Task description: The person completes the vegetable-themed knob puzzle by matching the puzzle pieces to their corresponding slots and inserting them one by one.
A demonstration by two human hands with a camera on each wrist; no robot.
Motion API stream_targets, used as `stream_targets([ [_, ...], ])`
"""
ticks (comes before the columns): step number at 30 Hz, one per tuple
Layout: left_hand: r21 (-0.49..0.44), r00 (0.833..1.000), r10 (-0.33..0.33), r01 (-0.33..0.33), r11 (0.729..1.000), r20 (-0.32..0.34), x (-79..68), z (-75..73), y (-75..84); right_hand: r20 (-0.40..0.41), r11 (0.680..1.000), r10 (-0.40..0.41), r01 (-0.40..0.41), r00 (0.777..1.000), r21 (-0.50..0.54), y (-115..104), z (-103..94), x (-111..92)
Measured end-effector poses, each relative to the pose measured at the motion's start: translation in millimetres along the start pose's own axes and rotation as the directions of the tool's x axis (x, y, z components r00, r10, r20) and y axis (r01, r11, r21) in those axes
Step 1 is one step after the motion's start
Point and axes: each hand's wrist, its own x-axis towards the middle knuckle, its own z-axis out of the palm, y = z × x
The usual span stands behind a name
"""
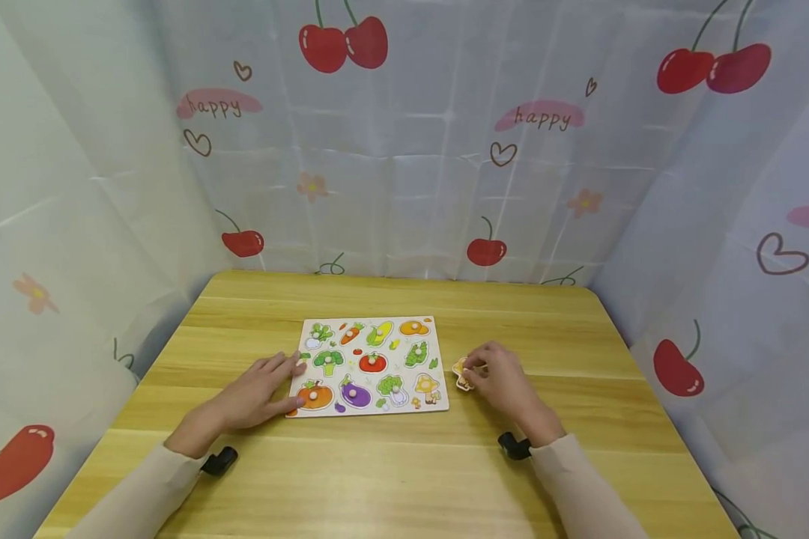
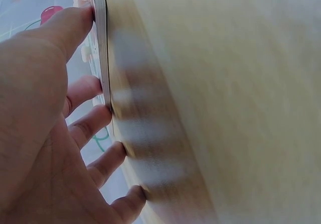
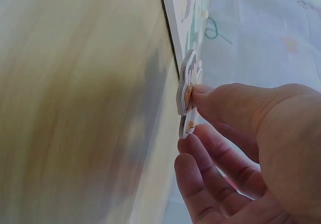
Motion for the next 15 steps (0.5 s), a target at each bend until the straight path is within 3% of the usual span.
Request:
stream_targets([
  [15,-0.003,0.999,0.033,-0.034,0.999,-0.020,-0.5,-0.9,2.0,0.091,0.998,-0.064,0.062,0.994,0.022,-25.6,12.9,4.9],
])
